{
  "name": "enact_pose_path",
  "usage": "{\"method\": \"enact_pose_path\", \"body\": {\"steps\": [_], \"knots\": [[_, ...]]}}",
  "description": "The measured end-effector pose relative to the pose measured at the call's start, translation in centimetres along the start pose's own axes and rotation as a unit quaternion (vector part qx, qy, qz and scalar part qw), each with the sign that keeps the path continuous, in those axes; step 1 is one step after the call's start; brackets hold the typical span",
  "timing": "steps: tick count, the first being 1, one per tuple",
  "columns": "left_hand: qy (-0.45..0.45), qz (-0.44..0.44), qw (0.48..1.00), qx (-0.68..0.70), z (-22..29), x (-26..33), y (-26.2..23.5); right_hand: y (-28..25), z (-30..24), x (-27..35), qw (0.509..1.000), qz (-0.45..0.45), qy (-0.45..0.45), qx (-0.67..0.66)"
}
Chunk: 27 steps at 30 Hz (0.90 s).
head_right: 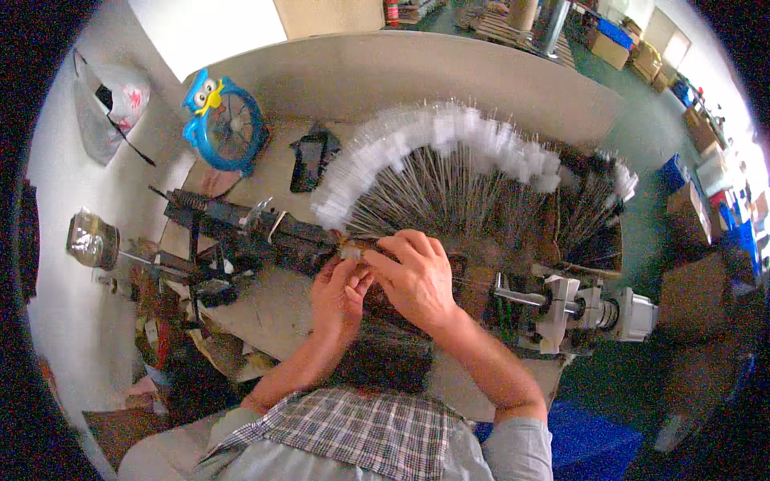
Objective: The recorder is using a specialized machine to assemble or process white, fan-shaped brushes at a factory workstation.
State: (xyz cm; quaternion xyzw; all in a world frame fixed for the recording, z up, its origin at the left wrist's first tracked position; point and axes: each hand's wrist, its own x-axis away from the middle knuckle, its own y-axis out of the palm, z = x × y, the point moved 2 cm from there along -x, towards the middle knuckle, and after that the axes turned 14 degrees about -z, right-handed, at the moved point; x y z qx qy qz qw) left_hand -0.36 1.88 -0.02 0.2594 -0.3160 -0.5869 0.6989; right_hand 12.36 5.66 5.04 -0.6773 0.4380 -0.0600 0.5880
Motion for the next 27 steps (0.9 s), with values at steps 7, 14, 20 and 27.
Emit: {"method": "enact_pose_path", "body": {"steps": [7,14,20,27], "knots": [[-0.006,0.013,0.999,0.038,0.3,0.0,-0.2,0.4,-1.7,-0.8,0.999,-0.007,0.032,-0.021],[-0.005,0.009,0.999,0.033,0.1,0.2,0.1,0.6,-1.8,-1.2,0.999,0.004,0.034,-0.032],[-0.019,0.026,0.995,0.092,0.3,0.0,-0.3,1.3,-2.3,-1.2,0.997,0.018,0.061,-0.032],[-0.005,0.026,0.999,0.029,0.2,0.1,0.3,0.7,-2.2,-1.4,0.999,0.007,0.036,-0.032]]}}
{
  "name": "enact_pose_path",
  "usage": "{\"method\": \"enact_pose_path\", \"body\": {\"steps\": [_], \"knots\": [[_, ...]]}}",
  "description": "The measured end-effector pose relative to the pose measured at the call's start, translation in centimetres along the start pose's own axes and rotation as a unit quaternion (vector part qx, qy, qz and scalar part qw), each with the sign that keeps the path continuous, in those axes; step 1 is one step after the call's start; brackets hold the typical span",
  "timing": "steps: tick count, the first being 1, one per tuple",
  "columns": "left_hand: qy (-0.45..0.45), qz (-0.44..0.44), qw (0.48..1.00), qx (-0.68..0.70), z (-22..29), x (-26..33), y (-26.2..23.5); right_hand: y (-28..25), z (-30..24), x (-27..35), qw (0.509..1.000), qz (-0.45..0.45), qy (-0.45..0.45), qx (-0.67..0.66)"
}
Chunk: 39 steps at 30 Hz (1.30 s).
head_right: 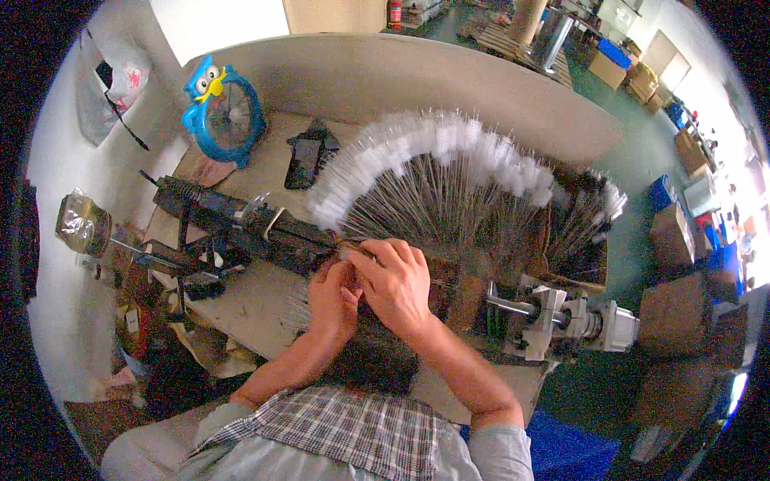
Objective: The recorder is using a specialized machine to assemble or process white, fan-shaped brushes at a factory workstation.
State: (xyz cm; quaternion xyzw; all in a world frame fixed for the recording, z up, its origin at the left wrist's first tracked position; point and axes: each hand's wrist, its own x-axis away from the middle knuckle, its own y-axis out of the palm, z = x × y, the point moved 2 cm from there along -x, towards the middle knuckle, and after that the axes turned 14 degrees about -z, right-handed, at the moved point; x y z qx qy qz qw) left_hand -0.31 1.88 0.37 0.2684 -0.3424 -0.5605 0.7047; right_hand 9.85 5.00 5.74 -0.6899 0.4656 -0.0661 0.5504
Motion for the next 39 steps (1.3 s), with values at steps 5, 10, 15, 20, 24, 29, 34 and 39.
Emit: {"method": "enact_pose_path", "body": {"steps": [5,10,15,20,24,29,34,39], "knots": [[-0.003,0.009,1.0,0.0,-0.2,-0.1,-0.4,0.2,0.4,0.1,1.0,-0.004,0.006,-0.017],[-0.003,-0.001,0.999,0.051,-0.1,0.2,-0.3,0.5,0.3,0.2,0.999,-0.008,0.008,-0.031],[-0.017,-0.003,0.999,0.046,0.7,0.5,0.5,1.0,-0.3,-0.1,0.999,0.0,0.051,0.0],[-0.005,-0.015,0.999,0.045,0.4,0.3,0.4,0.2,0.2,0.4,0.999,0.002,0.033,0.019],[0.01,-0.008,1.0,0.021,0.0,-0.1,0.4,0.1,0.5,0.7,0.999,-0.006,0.03,0.027],[-0.015,-0.028,0.999,0.002,0.3,-0.3,-0.2,-2.3,-0.4,0.3,0.999,-0.007,0.031,0.018],[0.0,-0.036,0.997,0.071,0.7,0.3,-0.1,-2.5,1.2,2.0,0.993,-0.084,0.059,0.053],[-0.043,-0.044,0.997,0.045,1.0,1.1,0.5,-2.3,1.5,3.3,0.997,-0.054,0.054,0.033]]}}
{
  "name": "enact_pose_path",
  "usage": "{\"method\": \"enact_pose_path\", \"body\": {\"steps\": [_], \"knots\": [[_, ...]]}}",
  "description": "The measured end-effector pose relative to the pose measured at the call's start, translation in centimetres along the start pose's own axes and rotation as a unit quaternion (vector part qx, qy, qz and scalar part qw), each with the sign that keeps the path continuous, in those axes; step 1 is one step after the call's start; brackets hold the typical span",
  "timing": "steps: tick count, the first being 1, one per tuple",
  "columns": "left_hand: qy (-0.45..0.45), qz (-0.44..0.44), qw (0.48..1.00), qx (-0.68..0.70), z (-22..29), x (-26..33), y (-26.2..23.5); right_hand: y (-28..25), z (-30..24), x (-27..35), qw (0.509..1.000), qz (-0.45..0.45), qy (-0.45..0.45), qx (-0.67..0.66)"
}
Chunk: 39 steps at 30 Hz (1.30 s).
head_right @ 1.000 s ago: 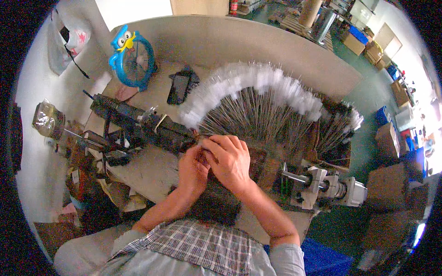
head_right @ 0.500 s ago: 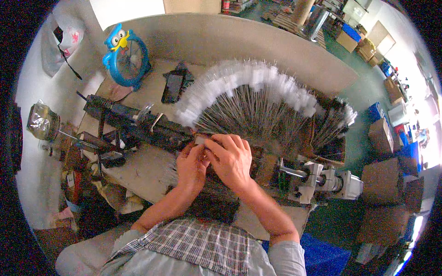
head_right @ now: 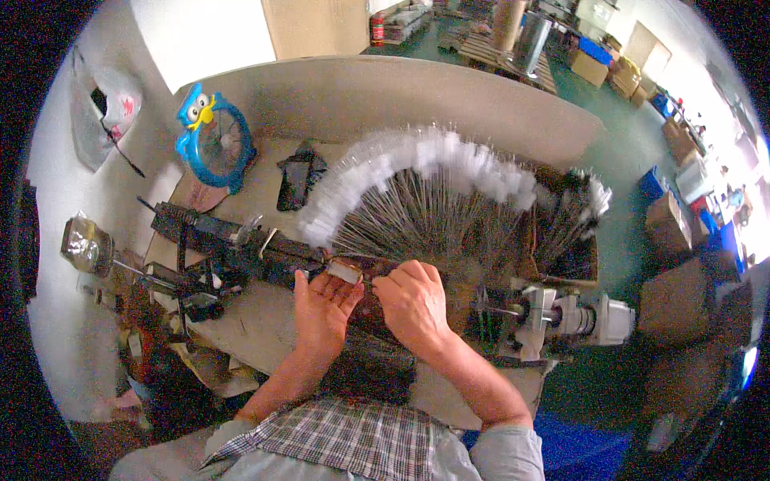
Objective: The recorder is using a specialized machine to assemble or process white, fan-shaped brushes at a factory workstation.
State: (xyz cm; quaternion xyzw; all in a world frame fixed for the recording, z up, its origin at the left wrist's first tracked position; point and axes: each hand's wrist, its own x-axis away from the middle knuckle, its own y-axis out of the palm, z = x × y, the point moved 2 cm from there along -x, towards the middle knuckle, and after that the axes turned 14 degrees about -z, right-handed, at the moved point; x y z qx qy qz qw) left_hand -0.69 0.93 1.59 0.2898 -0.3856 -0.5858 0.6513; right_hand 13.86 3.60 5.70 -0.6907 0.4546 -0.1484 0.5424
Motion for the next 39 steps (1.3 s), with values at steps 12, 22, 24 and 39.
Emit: {"method": "enact_pose_path", "body": {"steps": [12,22,24,39], "knots": [[-0.037,-0.035,0.972,-0.228,2.0,3.7,-5.8,-1.9,1.2,3.9,0.991,-0.022,0.024,-0.133],[0.238,0.36,0.872,-0.231,21.3,10.9,-26.0,5.8,3.9,10.8,0.947,-0.286,0.133,-0.064],[0.253,0.408,0.849,-0.22,24.5,11.6,-27.1,5.6,4.1,10.1,0.933,-0.338,0.11,-0.053],[0.053,0.103,0.983,-0.139,4.5,4.8,-11.5,2.3,4.2,9.8,0.959,-0.233,0.147,-0.058]]}}
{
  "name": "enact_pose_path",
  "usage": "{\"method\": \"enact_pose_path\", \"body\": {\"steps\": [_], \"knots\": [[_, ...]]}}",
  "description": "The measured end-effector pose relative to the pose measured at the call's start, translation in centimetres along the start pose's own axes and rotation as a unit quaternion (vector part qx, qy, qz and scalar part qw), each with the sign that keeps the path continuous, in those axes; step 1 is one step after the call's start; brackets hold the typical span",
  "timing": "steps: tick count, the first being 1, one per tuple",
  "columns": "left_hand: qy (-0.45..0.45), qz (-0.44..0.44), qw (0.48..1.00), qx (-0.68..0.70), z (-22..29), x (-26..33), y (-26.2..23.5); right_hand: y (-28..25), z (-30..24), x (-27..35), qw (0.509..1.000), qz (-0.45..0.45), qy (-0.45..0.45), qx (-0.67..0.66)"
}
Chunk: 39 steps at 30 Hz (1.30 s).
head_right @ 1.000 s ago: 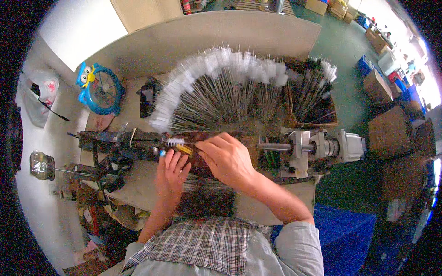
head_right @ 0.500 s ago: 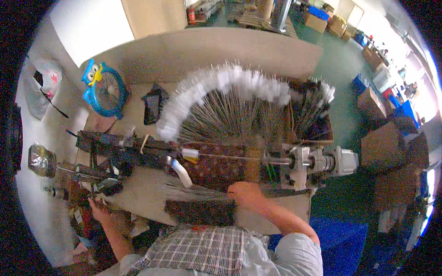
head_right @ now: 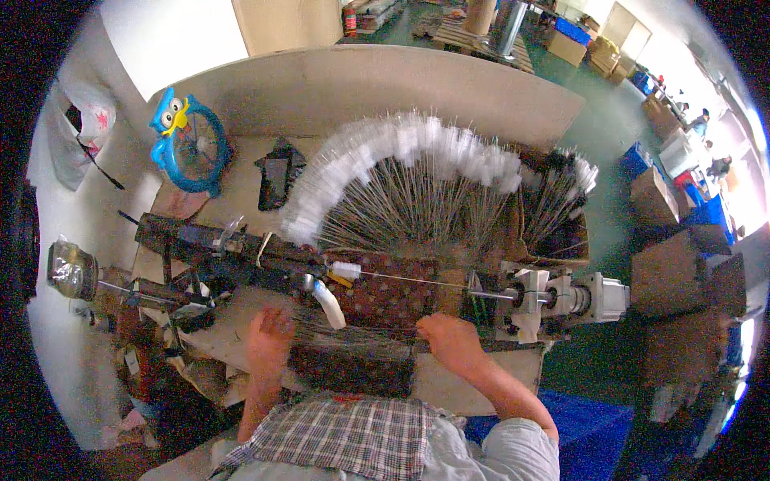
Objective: The recorder is using a specialized machine to assemble or process white, fan-shaped brushes at a factory workstation.
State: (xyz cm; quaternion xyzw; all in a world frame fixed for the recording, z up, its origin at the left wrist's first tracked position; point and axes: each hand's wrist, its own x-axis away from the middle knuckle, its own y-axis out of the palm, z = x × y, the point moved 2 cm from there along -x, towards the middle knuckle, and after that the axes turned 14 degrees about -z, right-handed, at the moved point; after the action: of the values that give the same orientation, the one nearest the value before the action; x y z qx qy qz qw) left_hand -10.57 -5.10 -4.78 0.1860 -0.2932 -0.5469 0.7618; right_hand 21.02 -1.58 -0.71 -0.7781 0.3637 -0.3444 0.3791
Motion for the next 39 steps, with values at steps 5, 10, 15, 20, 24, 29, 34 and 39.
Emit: {"method": "enact_pose_path", "body": {"steps": [5,10,15,20,24,29,34,39], "knots": [[-0.13,-0.062,0.97,-0.193,-3.3,-1.1,8.7,-0.8,0.0,1.1,0.996,-0.052,0.001,0.069],[-0.177,-0.229,0.898,0.332,4.8,2.2,14.9,0.2,-0.7,1.8,0.996,-0.063,0.023,0.053],[-0.187,-0.162,0.949,0.198,6.2,2.9,10.5,-3.1,-2.2,1.9,0.989,-0.069,0.064,0.113],[-0.276,-0.276,0.919,-0.059,5.0,4.4,10.8,-12.6,-1.4,5.8,0.967,0.205,0.045,0.148],[-0.158,-0.492,0.817,-0.255,1.5,2.3,15.1,-15.3,-1.0,6.0,0.947,0.311,0.081,0.021],[0.202,-0.458,0.643,-0.58,-6.4,-1.5,21.4,-12.7,-1.0,2.5,0.976,0.217,-0.006,0.026],[0.282,-0.4,0.466,-0.737,-8.5,-5.2,23.5,-11.6,0.1,0.2,0.974,0.226,0.006,-0.013],[0.395,-0.316,0.345,-0.791,-6.3,-9.2,23.5,-10.4,2.3,-1.8,0.987,0.141,0.03,-0.072]]}}
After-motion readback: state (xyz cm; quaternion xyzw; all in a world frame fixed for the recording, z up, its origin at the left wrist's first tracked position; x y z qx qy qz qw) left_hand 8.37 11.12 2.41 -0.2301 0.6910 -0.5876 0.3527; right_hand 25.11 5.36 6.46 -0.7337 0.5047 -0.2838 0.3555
